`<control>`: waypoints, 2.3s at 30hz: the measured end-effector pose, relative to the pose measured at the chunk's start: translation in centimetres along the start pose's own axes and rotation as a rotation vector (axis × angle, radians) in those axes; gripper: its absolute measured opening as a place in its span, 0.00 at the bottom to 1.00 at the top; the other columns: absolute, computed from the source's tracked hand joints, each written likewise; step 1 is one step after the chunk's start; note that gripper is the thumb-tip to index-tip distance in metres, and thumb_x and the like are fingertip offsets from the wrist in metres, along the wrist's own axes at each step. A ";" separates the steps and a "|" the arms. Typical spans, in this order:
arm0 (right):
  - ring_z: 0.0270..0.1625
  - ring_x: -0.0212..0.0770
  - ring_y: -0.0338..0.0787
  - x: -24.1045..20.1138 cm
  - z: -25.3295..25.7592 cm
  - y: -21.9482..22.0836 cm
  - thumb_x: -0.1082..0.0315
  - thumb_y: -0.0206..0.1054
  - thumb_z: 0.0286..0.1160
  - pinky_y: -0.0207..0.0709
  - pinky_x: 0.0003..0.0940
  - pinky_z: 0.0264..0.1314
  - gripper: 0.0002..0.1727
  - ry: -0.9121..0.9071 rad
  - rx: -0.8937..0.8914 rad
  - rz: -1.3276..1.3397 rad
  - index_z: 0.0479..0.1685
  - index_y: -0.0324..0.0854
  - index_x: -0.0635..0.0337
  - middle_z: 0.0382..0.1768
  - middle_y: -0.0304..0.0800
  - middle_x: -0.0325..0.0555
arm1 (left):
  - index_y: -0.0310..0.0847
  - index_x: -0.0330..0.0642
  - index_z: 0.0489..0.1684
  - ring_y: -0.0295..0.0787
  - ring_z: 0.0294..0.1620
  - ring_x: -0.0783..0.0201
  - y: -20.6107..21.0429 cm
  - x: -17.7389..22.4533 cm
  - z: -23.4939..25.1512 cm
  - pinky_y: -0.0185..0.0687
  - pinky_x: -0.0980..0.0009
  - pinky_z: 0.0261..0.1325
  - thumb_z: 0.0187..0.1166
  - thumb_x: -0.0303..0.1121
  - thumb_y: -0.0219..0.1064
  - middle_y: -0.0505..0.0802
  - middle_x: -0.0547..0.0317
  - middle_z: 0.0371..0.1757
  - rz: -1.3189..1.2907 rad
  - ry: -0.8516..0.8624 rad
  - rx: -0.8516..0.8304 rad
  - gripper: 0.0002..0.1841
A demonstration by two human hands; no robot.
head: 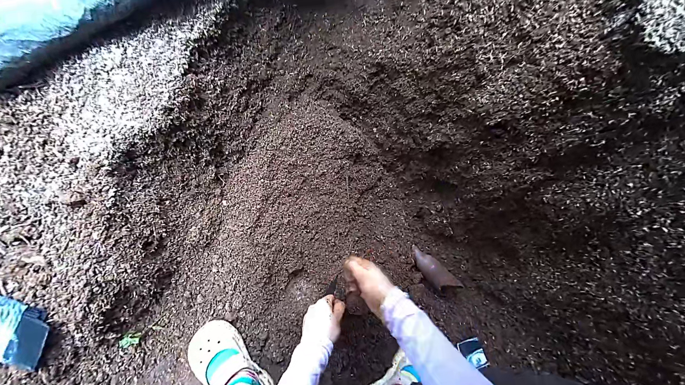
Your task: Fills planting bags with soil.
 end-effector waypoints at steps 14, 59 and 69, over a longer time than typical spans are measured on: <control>0.80 0.63 0.78 7.5 2.7 -8.1 0.28 0.55 0.80 0.65 0.64 0.83 0.50 0.318 -0.262 -0.674 0.79 0.73 0.70 0.76 0.78 0.69 | 0.46 0.46 0.93 0.93 0.47 0.48 0.7 -1.9 2.2 0.87 0.51 0.54 0.83 0.61 0.64 0.91 0.37 0.55 -0.216 -0.242 -0.107 0.46; 0.84 0.57 0.73 -3.2 1.7 -4.4 0.49 0.50 0.93 0.62 0.61 0.85 0.26 -0.446 0.094 -0.654 0.75 0.81 0.55 0.77 0.80 0.54 | 0.79 0.31 0.64 0.88 0.45 0.57 2.3 -1.2 -0.5 0.82 0.58 0.55 0.96 0.48 0.47 0.90 0.45 0.49 -0.220 -0.106 0.088 0.26; 0.89 0.61 0.66 -2.4 1.3 -2.6 0.51 0.46 0.95 0.48 0.67 0.91 0.26 -0.655 -0.071 -0.916 0.80 0.77 0.52 0.86 0.69 0.57 | 0.66 0.39 0.85 0.82 0.72 0.40 3.5 -2.0 -0.3 0.75 0.39 0.69 0.91 0.64 0.43 0.83 0.38 0.75 -0.313 -0.352 -0.011 0.39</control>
Point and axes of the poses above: each hand's wrist, its own z-axis towards the middle knuckle, its own y-axis out of the palm, x = y × z, the point moved 7 cm from there along z, towards the middle knuckle
